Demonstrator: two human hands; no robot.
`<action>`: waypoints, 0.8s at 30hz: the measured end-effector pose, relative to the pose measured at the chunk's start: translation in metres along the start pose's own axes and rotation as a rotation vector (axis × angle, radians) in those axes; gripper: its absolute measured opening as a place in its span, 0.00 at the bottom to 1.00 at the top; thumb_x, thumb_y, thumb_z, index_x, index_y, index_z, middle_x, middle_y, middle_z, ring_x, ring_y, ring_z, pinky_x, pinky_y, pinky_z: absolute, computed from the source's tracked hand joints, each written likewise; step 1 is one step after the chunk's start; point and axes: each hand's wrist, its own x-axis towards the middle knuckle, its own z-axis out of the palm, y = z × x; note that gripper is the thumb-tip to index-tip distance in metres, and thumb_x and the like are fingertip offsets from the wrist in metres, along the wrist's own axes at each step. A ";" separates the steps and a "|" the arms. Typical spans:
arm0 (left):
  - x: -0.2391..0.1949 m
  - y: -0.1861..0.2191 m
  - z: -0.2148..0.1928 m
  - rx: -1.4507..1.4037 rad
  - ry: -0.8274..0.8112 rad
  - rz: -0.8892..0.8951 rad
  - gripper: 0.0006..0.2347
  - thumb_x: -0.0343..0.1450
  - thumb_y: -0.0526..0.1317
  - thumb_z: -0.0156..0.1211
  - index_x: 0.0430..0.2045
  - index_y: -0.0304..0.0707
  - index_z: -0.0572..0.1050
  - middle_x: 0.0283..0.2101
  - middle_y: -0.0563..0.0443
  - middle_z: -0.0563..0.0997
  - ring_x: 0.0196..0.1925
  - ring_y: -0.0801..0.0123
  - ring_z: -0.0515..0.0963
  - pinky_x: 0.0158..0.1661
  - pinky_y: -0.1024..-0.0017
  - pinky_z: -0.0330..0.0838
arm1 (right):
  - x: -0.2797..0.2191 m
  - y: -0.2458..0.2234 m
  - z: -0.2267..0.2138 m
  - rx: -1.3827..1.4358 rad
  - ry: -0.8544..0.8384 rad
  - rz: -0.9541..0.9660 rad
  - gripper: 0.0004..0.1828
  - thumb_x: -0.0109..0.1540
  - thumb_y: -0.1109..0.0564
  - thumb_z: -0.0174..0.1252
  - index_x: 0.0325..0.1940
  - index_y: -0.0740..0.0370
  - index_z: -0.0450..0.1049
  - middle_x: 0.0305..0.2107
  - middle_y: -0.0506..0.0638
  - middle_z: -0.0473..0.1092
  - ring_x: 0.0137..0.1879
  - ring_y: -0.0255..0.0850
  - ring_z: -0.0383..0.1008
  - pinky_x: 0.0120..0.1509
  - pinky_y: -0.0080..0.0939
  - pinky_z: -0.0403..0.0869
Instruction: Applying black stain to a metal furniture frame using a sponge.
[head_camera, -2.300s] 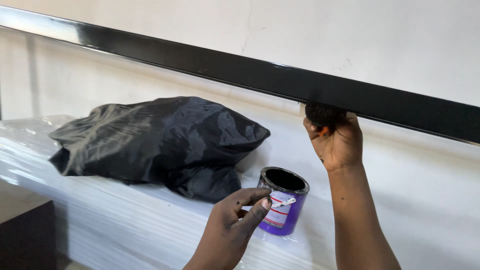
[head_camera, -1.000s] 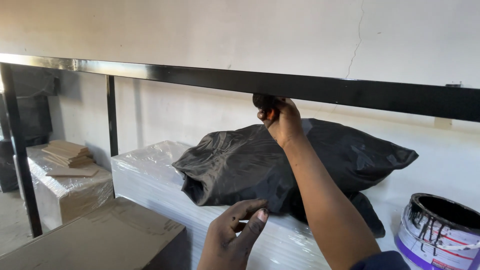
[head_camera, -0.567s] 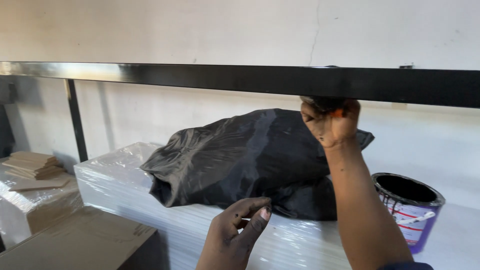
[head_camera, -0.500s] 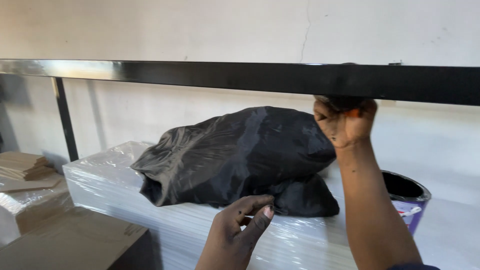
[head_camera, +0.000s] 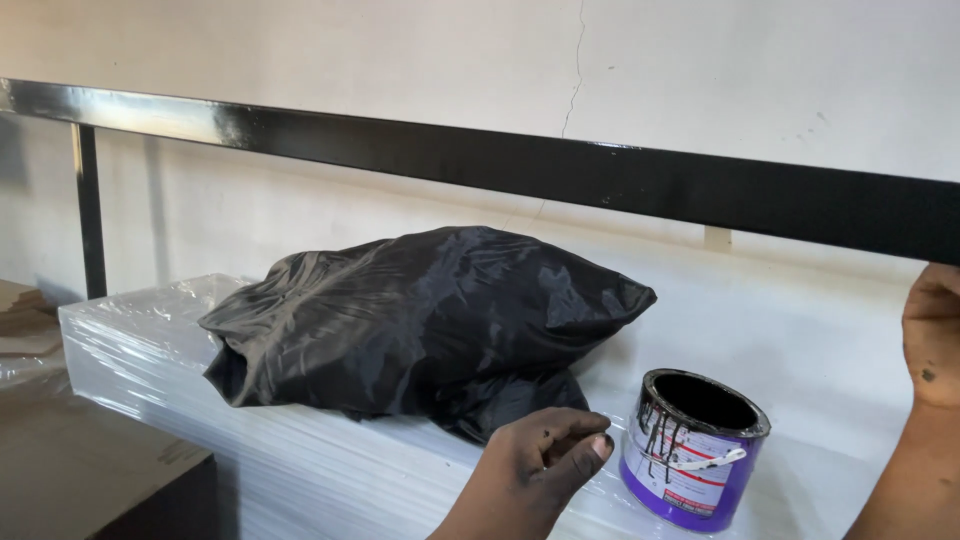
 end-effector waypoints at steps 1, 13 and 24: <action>-0.003 0.002 0.004 -0.007 0.003 -0.003 0.22 0.68 0.52 0.62 0.50 0.38 0.82 0.47 0.55 0.88 0.51 0.81 0.85 0.49 0.79 0.78 | -0.004 -0.021 -0.012 -0.001 0.006 0.006 0.04 0.72 0.61 0.56 0.49 0.63 0.69 0.38 0.43 0.61 0.36 0.29 0.56 0.34 0.27 0.57; -0.035 0.013 -0.036 0.192 0.129 0.163 0.22 0.68 0.57 0.58 0.49 0.44 0.83 0.50 0.54 0.87 0.52 0.76 0.86 0.48 0.75 0.79 | 0.083 0.206 0.071 -0.898 0.178 -0.410 0.06 0.62 0.52 0.57 0.36 0.55 0.72 0.35 0.42 0.67 0.45 0.28 0.64 0.49 0.20 0.63; -0.077 0.033 -0.187 0.288 0.264 0.010 0.20 0.68 0.54 0.59 0.48 0.46 0.84 0.50 0.60 0.88 0.53 0.80 0.85 0.50 0.75 0.77 | 0.173 0.363 0.028 -0.952 0.236 -0.507 0.02 0.61 0.54 0.61 0.37 0.48 0.76 0.33 0.36 0.71 0.40 0.25 0.68 0.48 0.22 0.66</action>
